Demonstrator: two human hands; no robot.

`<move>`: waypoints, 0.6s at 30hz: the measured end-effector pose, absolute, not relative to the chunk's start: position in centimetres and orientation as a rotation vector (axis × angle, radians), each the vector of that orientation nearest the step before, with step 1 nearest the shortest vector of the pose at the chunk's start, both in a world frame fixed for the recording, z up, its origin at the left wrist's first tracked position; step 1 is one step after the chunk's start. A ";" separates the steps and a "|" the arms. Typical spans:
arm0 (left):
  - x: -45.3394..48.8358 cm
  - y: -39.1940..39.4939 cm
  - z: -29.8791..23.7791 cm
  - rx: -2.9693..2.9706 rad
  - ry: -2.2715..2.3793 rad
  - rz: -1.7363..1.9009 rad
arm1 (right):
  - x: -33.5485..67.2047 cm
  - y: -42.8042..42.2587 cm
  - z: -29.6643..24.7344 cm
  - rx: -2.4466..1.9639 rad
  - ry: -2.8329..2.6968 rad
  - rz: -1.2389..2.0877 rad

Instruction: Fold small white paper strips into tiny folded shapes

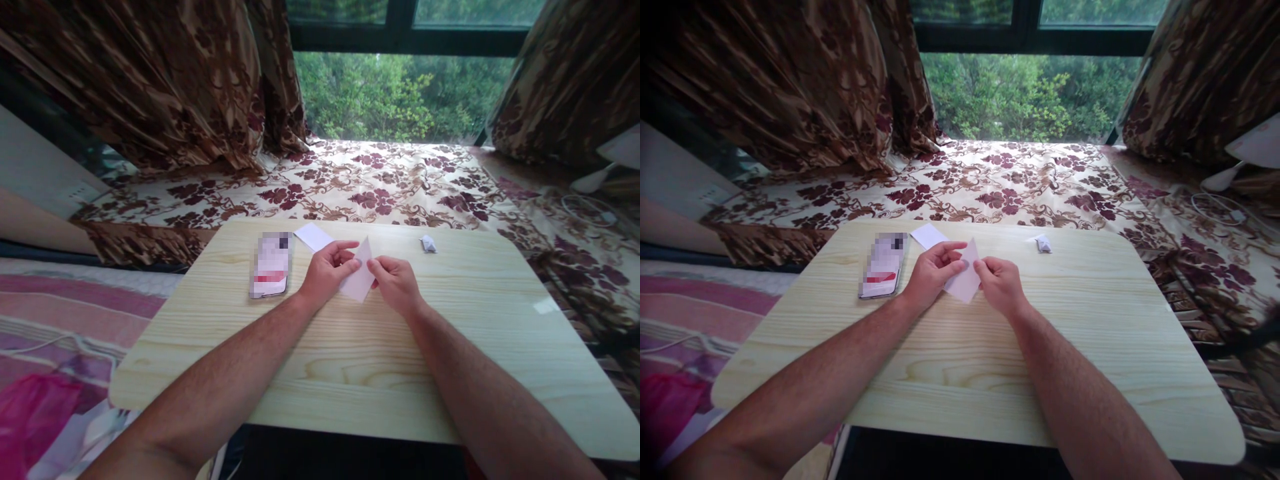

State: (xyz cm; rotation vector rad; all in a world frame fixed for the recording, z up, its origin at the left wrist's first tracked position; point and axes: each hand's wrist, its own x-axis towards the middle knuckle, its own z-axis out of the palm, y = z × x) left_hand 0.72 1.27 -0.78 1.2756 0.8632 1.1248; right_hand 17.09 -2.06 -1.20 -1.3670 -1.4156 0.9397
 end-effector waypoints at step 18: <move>0.8 1.2 -0.8 1.395 1.016 1.140 | 17.3 -1.6 -0.9 -1.214 -1.248 1.052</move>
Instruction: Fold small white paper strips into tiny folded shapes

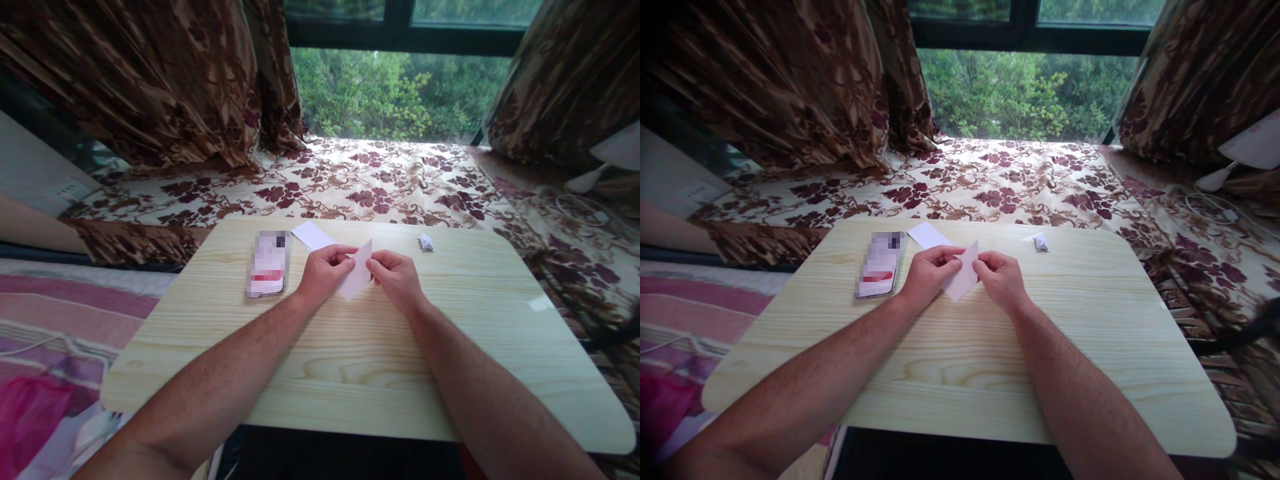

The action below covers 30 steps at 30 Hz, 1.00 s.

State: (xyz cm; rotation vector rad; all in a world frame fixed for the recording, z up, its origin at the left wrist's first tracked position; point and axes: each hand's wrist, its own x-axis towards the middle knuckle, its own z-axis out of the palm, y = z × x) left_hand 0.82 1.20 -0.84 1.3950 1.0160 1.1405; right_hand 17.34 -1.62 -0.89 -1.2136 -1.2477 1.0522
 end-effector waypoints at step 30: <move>0.7 1.2 -0.6 1.307 0.950 1.063 | 17.1 -1.8 -1.4 -1.182 -1.255 1.041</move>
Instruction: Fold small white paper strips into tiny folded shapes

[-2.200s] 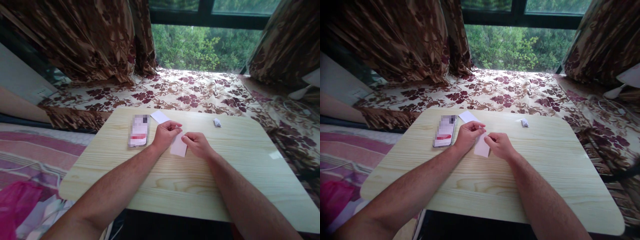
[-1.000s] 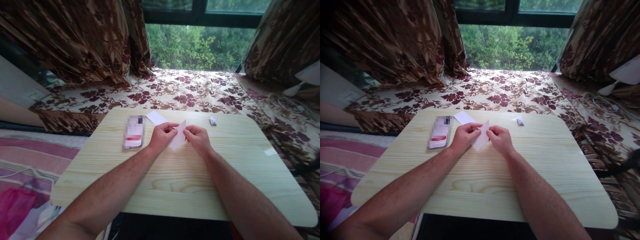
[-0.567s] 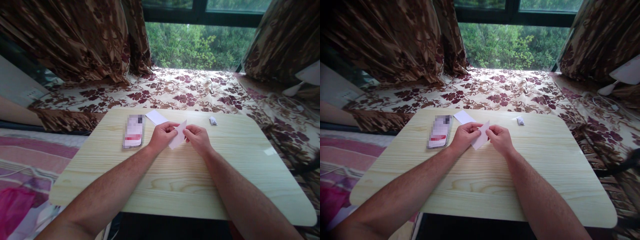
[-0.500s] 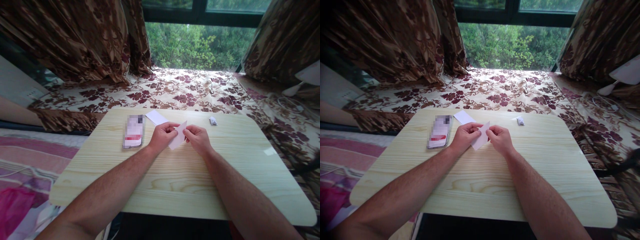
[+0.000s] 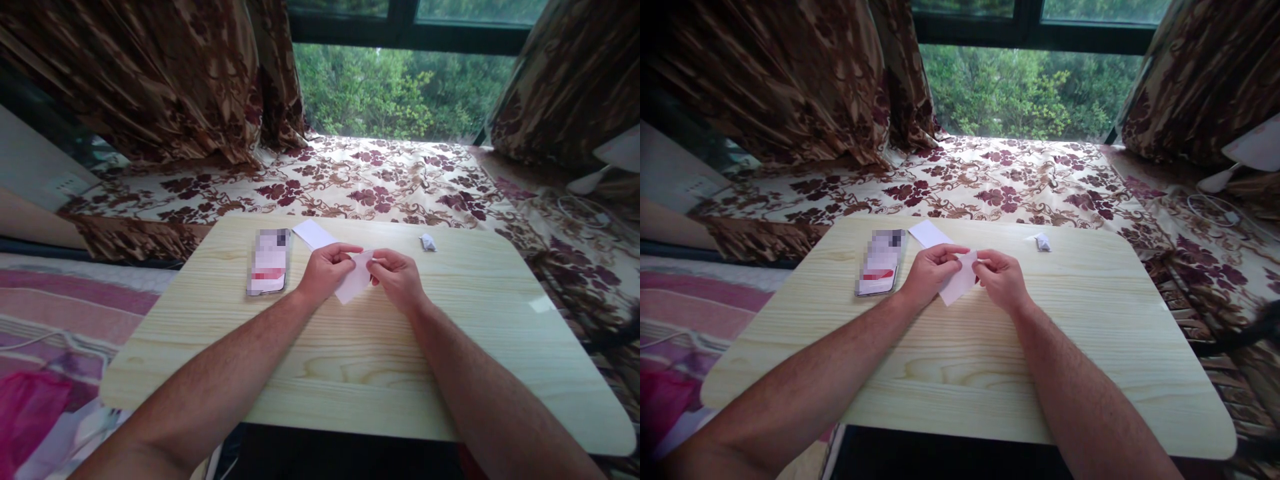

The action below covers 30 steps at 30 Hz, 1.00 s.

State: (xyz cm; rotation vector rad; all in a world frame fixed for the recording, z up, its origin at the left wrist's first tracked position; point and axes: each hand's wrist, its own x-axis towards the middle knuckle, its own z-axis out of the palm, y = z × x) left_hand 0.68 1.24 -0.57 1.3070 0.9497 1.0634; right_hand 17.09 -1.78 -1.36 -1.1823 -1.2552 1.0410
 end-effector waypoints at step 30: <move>0.8 1.6 -1.0 1.208 1.010 1.106 | 17.2 -1.8 -1.4 -0.970 -1.251 1.144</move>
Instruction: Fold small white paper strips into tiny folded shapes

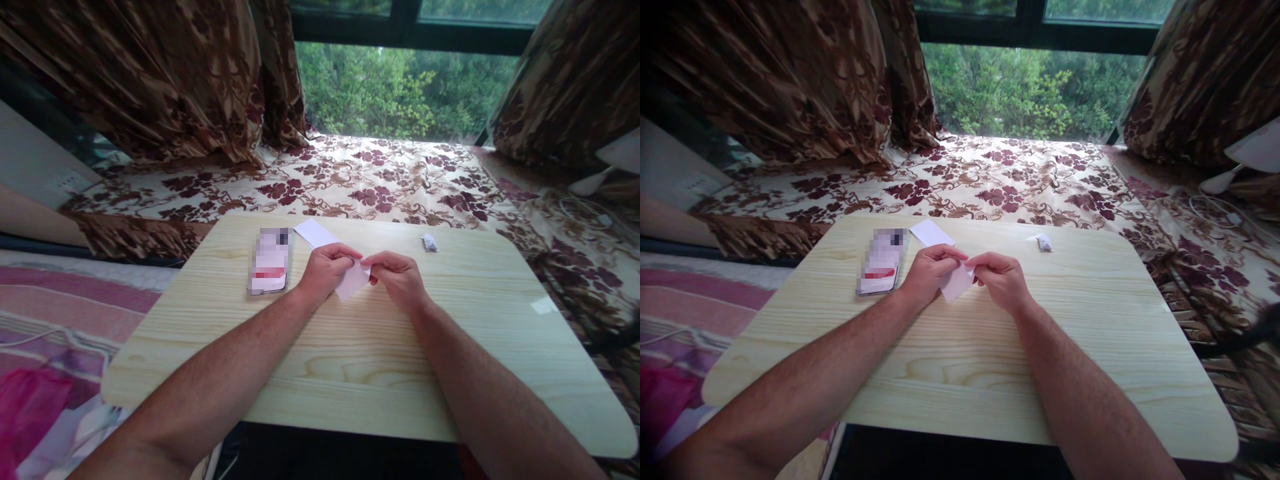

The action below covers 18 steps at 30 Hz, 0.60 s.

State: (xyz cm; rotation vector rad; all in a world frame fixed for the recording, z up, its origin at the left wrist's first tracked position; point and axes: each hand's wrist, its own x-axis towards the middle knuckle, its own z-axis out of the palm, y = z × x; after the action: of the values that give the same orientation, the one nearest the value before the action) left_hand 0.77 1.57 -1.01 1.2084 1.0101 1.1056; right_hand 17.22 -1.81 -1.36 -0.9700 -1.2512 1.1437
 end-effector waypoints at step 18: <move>0.8 1.6 -1.2 1.186 0.981 1.123 | 17.2 -1.9 -0.7 -0.981 -1.255 1.163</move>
State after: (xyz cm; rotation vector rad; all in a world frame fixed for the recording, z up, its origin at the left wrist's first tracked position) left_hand 0.83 1.64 -1.19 1.1863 0.9813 1.1231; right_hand 17.21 -1.93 -0.74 -0.9809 -1.2547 1.1633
